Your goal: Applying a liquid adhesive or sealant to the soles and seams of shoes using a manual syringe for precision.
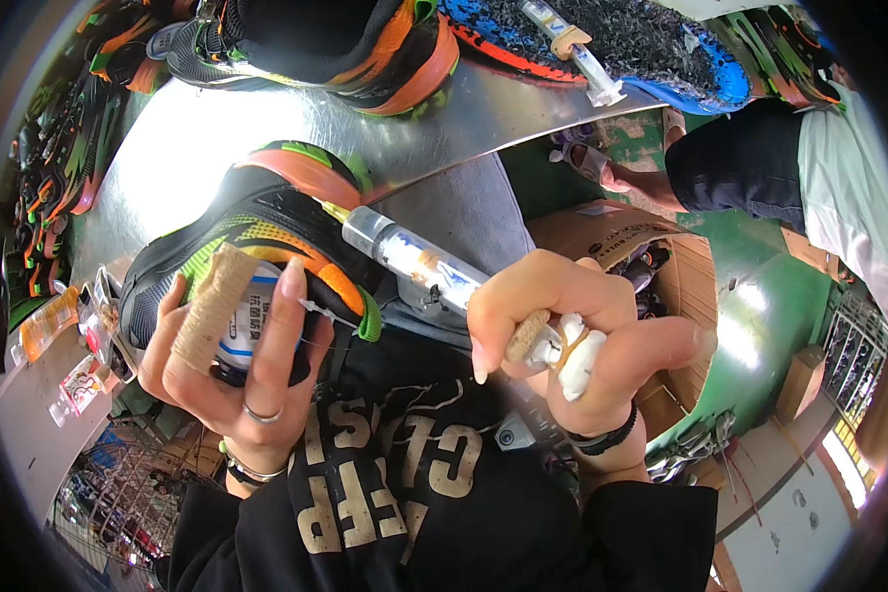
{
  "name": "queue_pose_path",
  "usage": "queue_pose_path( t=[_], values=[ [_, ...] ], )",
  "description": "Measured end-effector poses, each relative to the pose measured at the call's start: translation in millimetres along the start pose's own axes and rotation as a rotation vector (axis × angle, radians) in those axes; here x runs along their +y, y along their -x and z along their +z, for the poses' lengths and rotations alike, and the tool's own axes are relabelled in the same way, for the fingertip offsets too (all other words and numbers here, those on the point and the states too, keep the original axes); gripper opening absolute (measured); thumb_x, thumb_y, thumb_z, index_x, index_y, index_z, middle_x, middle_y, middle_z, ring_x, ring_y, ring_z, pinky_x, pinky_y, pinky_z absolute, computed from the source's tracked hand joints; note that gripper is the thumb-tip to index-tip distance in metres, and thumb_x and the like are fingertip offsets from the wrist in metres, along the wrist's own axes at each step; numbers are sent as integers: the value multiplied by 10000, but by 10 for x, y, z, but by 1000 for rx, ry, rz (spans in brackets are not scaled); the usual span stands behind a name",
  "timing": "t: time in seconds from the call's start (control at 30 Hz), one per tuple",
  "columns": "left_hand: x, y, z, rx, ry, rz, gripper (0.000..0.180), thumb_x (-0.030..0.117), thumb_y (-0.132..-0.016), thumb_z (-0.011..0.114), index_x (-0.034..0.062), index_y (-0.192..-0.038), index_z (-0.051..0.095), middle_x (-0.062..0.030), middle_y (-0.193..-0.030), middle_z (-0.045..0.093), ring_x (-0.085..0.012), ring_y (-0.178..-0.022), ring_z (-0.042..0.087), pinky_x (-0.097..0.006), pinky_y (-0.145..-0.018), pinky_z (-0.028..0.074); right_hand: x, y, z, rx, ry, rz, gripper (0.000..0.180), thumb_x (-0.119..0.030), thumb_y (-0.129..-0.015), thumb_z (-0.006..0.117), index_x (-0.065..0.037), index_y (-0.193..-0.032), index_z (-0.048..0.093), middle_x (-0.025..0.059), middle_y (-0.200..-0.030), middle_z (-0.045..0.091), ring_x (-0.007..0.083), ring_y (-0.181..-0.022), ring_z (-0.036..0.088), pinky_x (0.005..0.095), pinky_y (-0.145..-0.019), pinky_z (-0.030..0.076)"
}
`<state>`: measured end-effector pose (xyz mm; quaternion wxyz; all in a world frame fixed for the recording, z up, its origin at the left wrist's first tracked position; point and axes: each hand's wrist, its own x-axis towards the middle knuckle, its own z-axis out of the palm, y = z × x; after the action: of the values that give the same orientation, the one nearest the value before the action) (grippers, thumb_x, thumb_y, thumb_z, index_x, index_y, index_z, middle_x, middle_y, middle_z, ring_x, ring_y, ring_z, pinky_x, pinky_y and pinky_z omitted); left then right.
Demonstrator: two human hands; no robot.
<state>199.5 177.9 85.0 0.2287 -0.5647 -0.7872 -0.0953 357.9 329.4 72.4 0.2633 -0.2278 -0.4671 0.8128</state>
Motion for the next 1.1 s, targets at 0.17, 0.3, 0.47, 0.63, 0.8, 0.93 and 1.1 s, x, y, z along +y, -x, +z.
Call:
queue_pose_path(
  t=[0.17,0.3,0.47,0.63,0.8,0.93,1.1],
  values=[
    [4,-79,-15,-10,87,-62,583,118,-502,850,286,-1040,701,-37,-1109,517,-269,-1032,488,-399,-867,452,-12,-3,-86,-35,-12,76,995,-840,-710,19,-10,-725,567,59,-670,580,91,-498,457,222,-458,336],
    [-106,-205,-40,-38,166,-49,681,65,-435,841,188,-1087,688,-82,-1176,559,-281,-1076,521,-407,-922,427,68,-26,-132,-10,-66,58,912,-774,-785,80,-8,-763,573,53,-691,583,75,-511,443,213,-465,322],
    [-278,-423,-28,-167,318,-118,621,52,-535,832,79,-1128,649,-123,-1156,550,-294,-1066,572,-393,-910,481,248,-158,-135,-91,-120,1,810,-691,-879,155,-5,-810,580,45,-717,586,54,-528,426,201,-475,305],
    [-388,-616,38,-189,295,-236,515,107,-638,800,28,-1115,620,-118,-1075,614,-265,-978,608,-356,-869,477,487,-371,34,-176,-91,-17,849,-712,-904,126,-2,-846,587,39,-732,586,40,-529,393,197,-475,277],
    [-386,-658,-3,-286,173,-357,514,194,-694,787,17,-1137,597,-139,-1006,641,-253,-921,629,-327,-831,483,513,-456,149,-127,-33,-58,809,-672,-930,164,3,-837,600,38,-712,587,38,-513,378,202,-476,272],
    [-482,-729,-27,-349,153,-406,545,302,-738,773,-6,-1146,583,-155,-903,670,-209,-787,638,-311,-769,497,493,-474,241,-120,-13,-103,746,-612,-961,198,-2,-820,605,46,-710,594,42,-500,374,202,-473,279],
    [-712,-787,-33,-451,450,-761,500,336,-804,715,-42,-1107,591,-65,-819,637,-97,-694,590,-229,-629,474,480,-500,414,-164,-10,-181,623,-526,-982,305,-11,-820,616,37,-704,608,42,-517,434,192,-483,334]
  ],
)
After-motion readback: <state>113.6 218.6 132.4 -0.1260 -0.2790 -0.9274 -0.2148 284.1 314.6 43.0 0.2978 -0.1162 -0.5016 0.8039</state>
